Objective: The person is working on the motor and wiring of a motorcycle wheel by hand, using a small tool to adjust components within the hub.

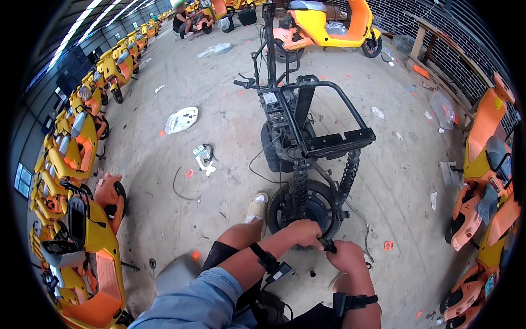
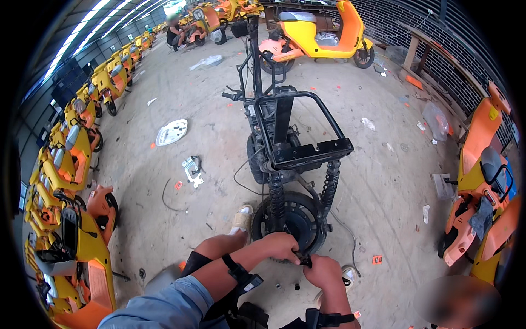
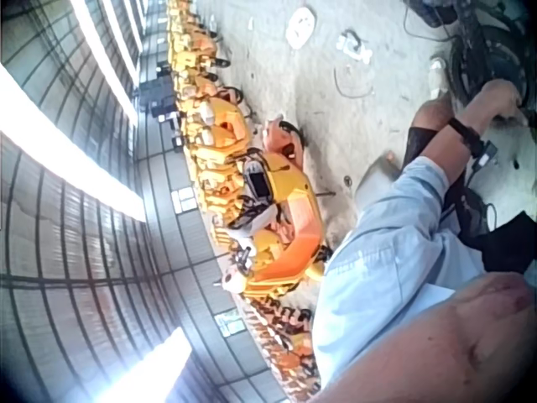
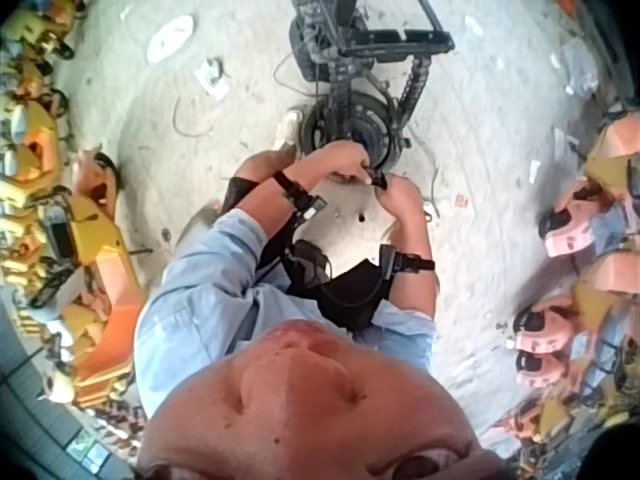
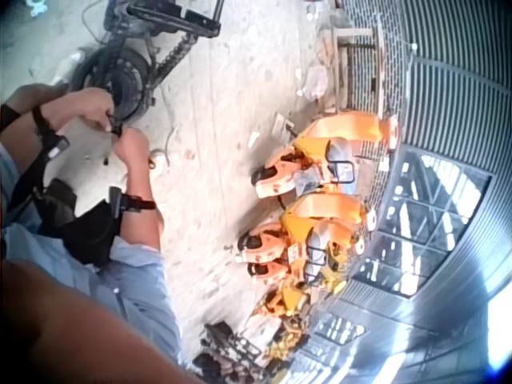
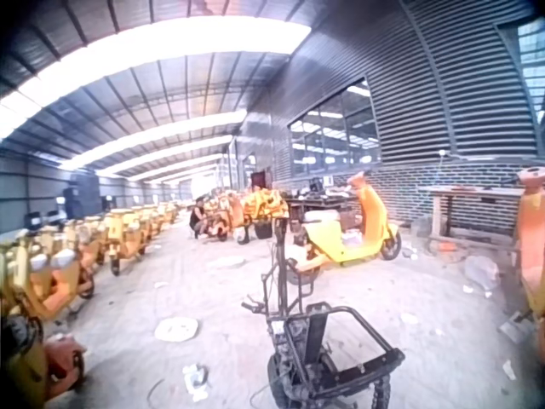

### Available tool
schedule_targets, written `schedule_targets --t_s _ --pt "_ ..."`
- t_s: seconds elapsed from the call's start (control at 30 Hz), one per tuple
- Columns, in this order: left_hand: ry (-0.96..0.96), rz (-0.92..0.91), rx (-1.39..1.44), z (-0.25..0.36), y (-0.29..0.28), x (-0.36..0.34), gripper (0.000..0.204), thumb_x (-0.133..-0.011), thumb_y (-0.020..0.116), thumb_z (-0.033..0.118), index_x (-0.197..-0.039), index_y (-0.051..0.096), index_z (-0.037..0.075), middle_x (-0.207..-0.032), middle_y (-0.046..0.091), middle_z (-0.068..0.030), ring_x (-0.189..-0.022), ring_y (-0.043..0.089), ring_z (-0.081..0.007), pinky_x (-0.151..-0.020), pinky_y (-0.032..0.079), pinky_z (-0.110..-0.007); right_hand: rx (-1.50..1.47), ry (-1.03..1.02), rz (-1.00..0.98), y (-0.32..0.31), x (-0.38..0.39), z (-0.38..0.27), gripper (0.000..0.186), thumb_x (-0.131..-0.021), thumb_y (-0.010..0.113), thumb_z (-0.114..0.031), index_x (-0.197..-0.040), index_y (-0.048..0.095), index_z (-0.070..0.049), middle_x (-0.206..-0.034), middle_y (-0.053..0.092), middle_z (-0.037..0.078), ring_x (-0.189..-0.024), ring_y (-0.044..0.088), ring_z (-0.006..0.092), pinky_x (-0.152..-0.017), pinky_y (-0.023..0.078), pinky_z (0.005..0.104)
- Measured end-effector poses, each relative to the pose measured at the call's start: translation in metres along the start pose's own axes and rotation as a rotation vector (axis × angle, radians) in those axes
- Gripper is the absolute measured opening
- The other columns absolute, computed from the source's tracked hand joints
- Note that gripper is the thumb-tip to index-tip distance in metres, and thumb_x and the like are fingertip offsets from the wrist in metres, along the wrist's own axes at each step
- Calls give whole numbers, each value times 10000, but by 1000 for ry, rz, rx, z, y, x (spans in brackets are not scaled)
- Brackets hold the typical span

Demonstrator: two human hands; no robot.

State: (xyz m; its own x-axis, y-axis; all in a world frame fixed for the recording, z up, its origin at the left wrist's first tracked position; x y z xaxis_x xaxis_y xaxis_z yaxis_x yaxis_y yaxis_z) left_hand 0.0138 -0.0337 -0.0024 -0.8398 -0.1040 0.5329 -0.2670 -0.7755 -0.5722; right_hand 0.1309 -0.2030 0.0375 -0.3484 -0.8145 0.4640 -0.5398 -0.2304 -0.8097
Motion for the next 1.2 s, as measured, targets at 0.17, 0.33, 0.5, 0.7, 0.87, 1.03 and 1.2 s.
schedule_targets --t_s 0.17,0.33,0.5,0.7,0.87,1.03,1.2 --pt "37 -108 127 2 -28 -12 439 -791 814 454 -911 756 37 -694 696 -99 -659 698 -241 -614 513 -391 -32 -72 29 -26 -16 6 301 -766 694 -336 -907 722 -71 -846 718 188 -859 693 413 -762 558 504" --pt "71 -259 141 8 -50 -19 502 -780 838 469 -964 738 13 -737 694 -88 -645 670 -217 -611 508 -374 -37 -135 15 -39 -26 11 282 -742 708 -339 -878 726 -92 -832 719 160 -841 691 399 -736 558 488" --pt "150 -313 119 -8 -34 -30 589 -746 852 527 -978 726 1 -832 708 -131 -774 682 -273 -691 512 -410 -88 -176 -39 -47 -26 3 276 -724 721 -343 -873 728 -110 -815 715 149 -830 690 386 -719 556 469" --pt "170 -360 110 -7 -25 -19 659 -722 859 566 -1022 721 -5 -888 714 -151 -852 683 -302 -752 514 -430 -134 -207 -42 -35 -16 -2 269 -715 723 -338 -868 728 -117 -802 706 156 -821 681 393 -707 551 466" --pt "164 -363 76 -10 -6 -6 675 -719 860 567 -1054 718 -1 -918 716 -167 -881 684 -321 -773 512 -430 -133 -197 -48 -16 -3 -8 280 -718 729 -342 -884 733 -117 -813 708 161 -826 679 401 -716 551 475" --pt "198 -304 83 -8 9 12 681 -715 868 554 -1067 711 -7 -933 713 -175 -886 684 -331 -774 512 -429 -140 -186 -60 -2 14 -12 294 -726 733 -341 -923 741 -122 -846 717 164 -842 683 409 -736 552 481" --pt "271 -164 190 -13 24 20 655 -732 872 520 -1072 695 -11 -923 702 -166 -862 677 -298 -758 511 -413 -238 -128 -16 5 29 -13 293 -744 747 -326 -941 738 -110 -853 722 166 -839 688 407 -724 549 469"
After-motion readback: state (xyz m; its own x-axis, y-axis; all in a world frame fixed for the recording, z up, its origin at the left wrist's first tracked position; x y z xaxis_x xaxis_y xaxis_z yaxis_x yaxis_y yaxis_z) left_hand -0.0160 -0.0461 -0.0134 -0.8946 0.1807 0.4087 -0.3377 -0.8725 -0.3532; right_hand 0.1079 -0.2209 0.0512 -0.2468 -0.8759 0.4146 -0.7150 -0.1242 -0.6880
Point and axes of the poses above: each hand's wrist, its own x-axis away from the middle knuckle, its own y-axis out of the palm, z = x × y, the point moved 1 cm from there along -x, towards the middle knuckle
